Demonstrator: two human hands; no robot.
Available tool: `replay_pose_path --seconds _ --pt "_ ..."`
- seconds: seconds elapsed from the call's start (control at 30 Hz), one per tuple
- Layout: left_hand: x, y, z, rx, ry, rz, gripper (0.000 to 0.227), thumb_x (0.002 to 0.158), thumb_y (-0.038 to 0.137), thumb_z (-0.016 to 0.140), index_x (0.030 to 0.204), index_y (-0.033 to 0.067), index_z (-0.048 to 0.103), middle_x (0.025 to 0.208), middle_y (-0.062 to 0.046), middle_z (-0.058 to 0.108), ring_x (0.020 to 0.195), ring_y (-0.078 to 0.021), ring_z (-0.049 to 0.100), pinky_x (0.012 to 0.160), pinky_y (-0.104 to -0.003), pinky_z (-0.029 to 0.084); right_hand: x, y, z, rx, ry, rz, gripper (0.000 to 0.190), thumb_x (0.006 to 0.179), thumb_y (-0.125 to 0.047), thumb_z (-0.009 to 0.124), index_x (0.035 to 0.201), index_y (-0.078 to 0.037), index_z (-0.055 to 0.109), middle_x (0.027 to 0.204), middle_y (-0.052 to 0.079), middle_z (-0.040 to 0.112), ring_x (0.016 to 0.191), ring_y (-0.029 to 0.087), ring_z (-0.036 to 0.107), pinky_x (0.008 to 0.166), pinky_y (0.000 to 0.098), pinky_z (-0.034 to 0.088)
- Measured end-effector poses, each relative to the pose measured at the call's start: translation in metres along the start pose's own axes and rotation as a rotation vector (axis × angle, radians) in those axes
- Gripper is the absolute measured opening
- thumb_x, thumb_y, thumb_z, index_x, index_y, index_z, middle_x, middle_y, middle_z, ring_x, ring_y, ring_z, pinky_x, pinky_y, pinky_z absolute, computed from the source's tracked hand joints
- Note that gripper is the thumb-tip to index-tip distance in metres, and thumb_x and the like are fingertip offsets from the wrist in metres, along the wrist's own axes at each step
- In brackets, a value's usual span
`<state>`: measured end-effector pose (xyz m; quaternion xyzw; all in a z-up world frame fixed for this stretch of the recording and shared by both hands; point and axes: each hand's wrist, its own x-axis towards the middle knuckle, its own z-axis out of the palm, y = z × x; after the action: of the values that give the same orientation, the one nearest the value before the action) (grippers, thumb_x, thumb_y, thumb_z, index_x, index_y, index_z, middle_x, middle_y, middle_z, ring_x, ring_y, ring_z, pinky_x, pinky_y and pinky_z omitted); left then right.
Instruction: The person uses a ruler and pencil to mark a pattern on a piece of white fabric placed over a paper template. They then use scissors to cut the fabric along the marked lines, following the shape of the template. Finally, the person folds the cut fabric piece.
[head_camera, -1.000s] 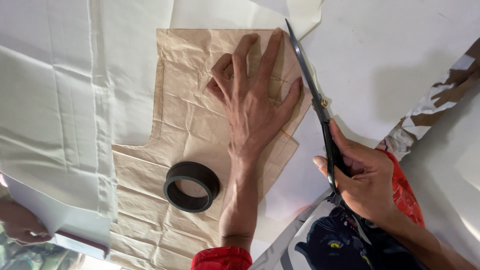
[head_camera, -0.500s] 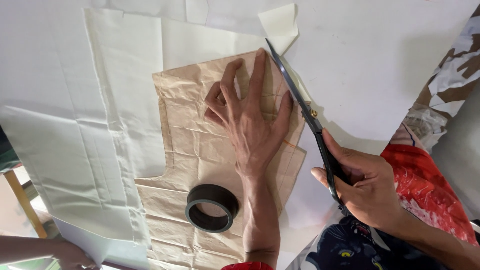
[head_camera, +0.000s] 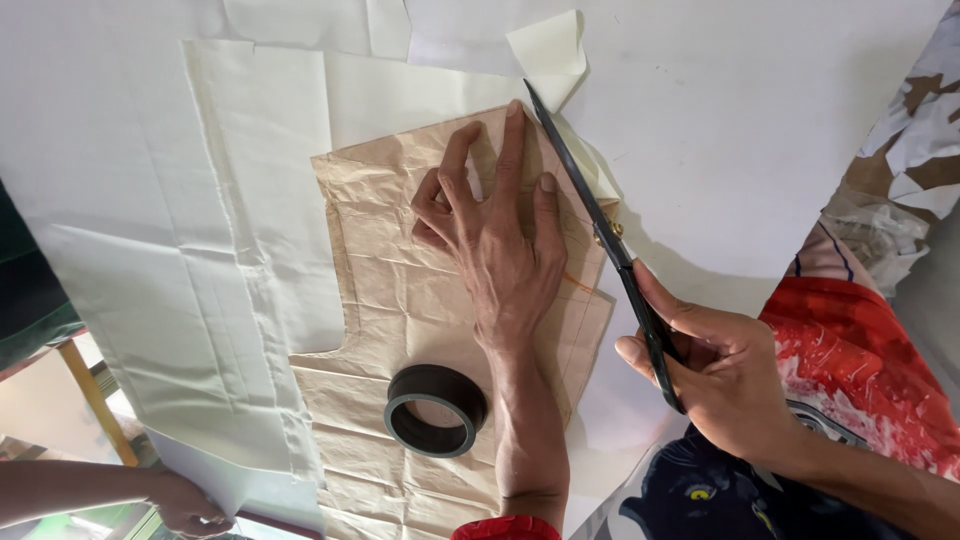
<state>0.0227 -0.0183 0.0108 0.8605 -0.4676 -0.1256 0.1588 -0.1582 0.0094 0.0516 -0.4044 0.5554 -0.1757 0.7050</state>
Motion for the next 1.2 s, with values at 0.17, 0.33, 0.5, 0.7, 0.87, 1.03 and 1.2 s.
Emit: replay_pose_path --seconds 0.17,0.33,0.5,0.7,0.87,1.03,1.2 --pt "0.001 0.002 -0.001 0.017 0.0 0.001 0.044 0.106 0.042 0.045 0.148 0.0344 0.055 0.151 0.0 0.048 0.122 -0.0302 0.04 0.103 -0.047 0.035 0.005 -0.001 0.0 0.002 -0.018 -0.019 0.066 0.084 -0.002 0.077 0.146 -0.007 0.057 0.072 -0.007 0.027 0.061 0.009 0.02 0.049 0.0291 0.019" --pt "0.004 0.006 -0.003 -0.001 -0.011 -0.003 0.044 0.106 0.045 0.045 0.147 0.0339 0.055 0.149 0.001 0.048 0.122 -0.0293 0.041 0.103 -0.047 0.035 0.006 0.004 -0.002 0.133 -0.051 0.033 0.066 0.085 0.001 0.075 0.148 -0.007 0.056 0.071 -0.008 0.032 0.059 0.007 0.024 0.048 0.0276 0.023" --pt "0.003 0.006 -0.008 -0.002 -0.035 0.011 0.043 0.107 0.041 0.049 0.149 0.0333 0.053 0.152 -0.003 0.046 0.122 -0.0307 0.04 0.102 -0.049 0.037 0.007 -0.004 -0.008 0.178 -0.099 0.042 0.066 0.086 -0.003 0.074 0.149 -0.01 0.054 0.064 -0.012 0.037 0.052 0.004 0.023 0.041 0.0229 0.025" --pt "0.007 0.019 -0.015 -0.061 -0.007 -0.041 0.05 0.092 0.027 0.057 0.142 0.0337 0.058 0.147 0.0 0.047 0.124 -0.0289 0.04 0.103 -0.048 0.033 0.032 0.008 -0.058 0.155 -0.159 -0.212 0.055 0.098 -0.003 0.062 0.151 -0.011 0.05 0.07 0.001 0.07 0.036 0.002 0.042 0.025 0.0159 0.034" --pt "0.007 0.027 -0.001 -0.101 0.173 -0.102 0.044 0.086 0.03 0.066 0.129 0.0237 0.062 0.137 -0.001 0.056 0.12 -0.0298 0.047 0.098 -0.048 0.035 0.072 -0.045 -0.123 -0.09 -0.152 -0.222 0.061 0.095 -0.001 0.062 0.154 -0.005 0.046 0.064 0.0 0.056 0.04 0.006 0.041 0.031 0.0198 0.037" --pt "0.009 0.031 0.017 -0.132 0.344 -0.309 0.034 0.087 0.033 0.073 0.12 0.0242 0.069 0.135 0.005 0.061 0.123 -0.0266 0.052 0.102 -0.045 0.035 0.11 -0.084 -0.186 -0.429 -0.126 -0.159 0.07 0.083 0.016 0.068 0.151 0.006 0.055 0.083 0.015 0.059 0.063 0.015 0.043 0.049 0.025 0.034" --pt "0.012 0.04 0.026 -0.124 0.502 -0.308 0.022 0.094 0.023 0.078 0.115 0.0218 0.073 0.129 0.003 0.067 0.12 -0.0279 0.059 0.106 -0.046 0.035 0.159 -0.153 -0.222 -0.676 -0.367 0.062 0.078 0.08 0.017 0.065 0.155 0.002 0.05 0.074 0.018 0.053 0.057 0.022 0.018 0.041 0.0438 0.02"
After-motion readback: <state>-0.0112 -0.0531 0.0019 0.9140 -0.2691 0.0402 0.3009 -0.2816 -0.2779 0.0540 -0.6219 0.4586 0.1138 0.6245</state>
